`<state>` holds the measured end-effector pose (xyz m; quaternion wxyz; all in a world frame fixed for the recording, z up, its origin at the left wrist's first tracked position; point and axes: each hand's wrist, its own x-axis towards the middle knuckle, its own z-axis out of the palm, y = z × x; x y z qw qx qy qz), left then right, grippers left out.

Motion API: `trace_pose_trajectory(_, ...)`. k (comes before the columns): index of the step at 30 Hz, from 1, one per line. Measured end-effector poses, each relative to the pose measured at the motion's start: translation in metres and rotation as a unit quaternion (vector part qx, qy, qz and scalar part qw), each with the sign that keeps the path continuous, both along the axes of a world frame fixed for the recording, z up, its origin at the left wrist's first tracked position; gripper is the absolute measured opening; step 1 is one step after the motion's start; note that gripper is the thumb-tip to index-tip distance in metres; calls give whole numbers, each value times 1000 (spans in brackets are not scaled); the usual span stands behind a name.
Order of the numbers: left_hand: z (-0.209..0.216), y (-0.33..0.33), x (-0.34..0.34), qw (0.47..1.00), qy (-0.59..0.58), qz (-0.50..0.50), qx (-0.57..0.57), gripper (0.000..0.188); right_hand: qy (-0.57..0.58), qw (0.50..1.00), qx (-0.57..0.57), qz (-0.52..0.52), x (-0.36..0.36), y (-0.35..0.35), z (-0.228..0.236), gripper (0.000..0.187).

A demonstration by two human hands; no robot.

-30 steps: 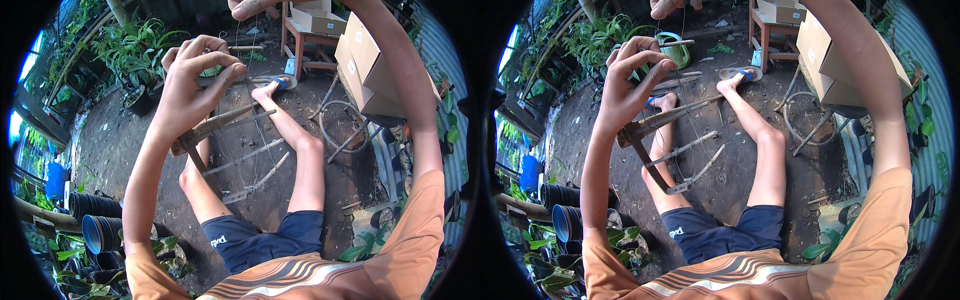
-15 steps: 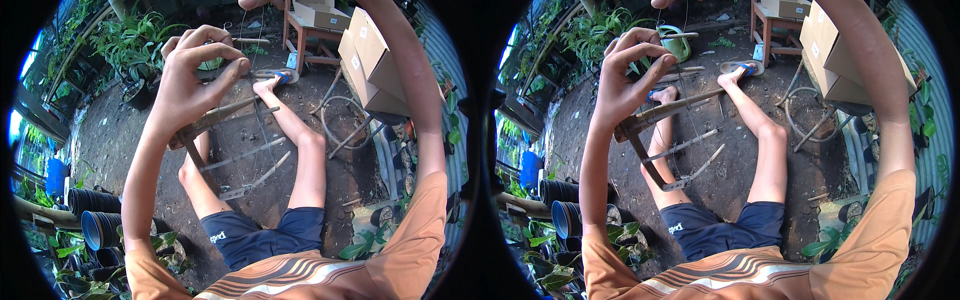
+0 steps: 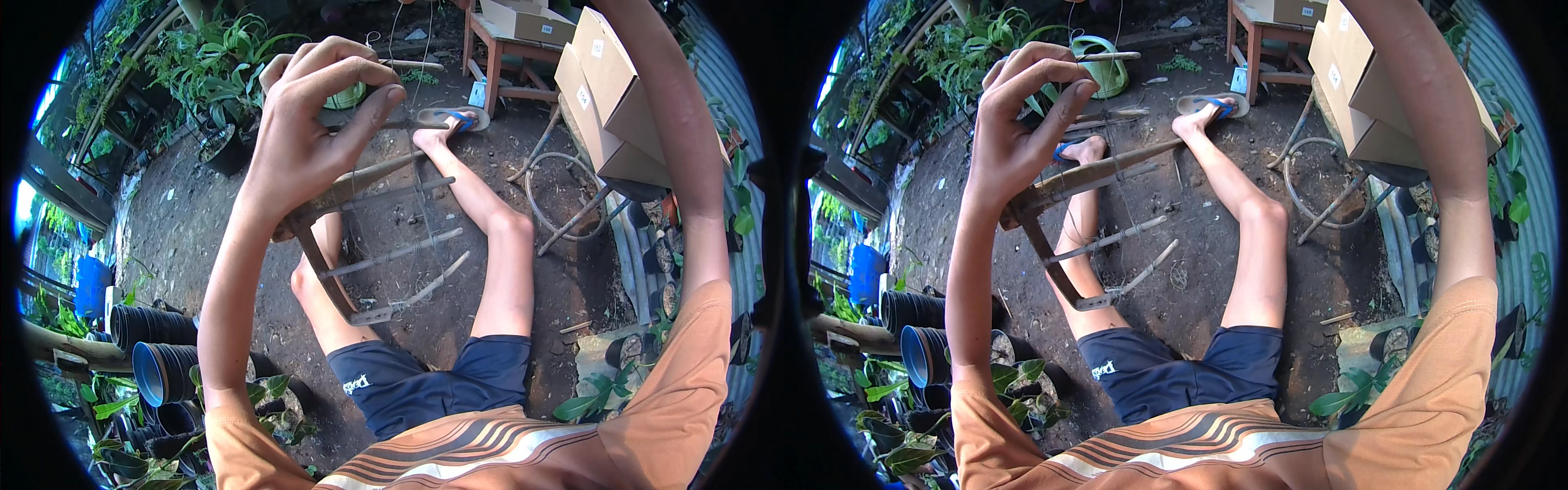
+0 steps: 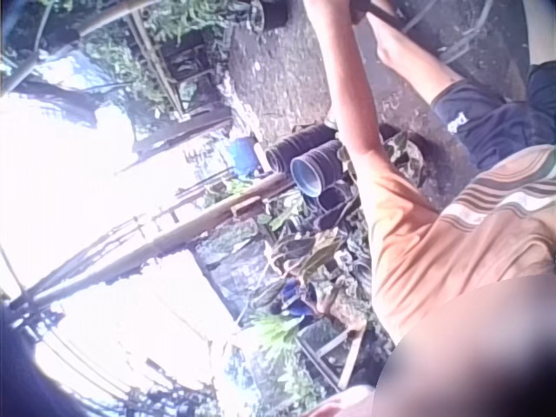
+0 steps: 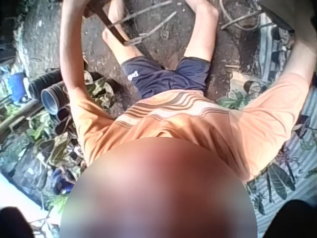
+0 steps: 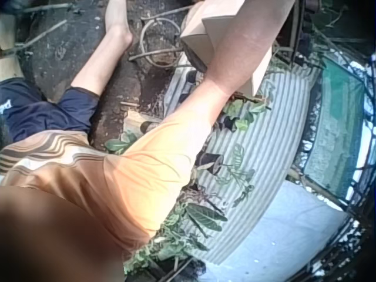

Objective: The person sits on the ground and ties thin wire around a small wooden frame made of sticks. They wrap the wire around multiple joints to secure the structure, adjusting the frame as needed.

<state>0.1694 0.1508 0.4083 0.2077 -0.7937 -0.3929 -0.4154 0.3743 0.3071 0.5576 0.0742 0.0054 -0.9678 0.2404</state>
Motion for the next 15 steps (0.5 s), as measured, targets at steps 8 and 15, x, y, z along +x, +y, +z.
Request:
trace_pose_trajectory(8, 0, -2, -2, 1000, 4, -6, -3, 16, -4, 1000, 8, -14, -5, 3, -4, 32)
trace_pose_trajectory(15, 0, -1, 4, 1000, -10, -17, -14, 14, -12, 1000, -21, 4, 0, -1, -3, 32)
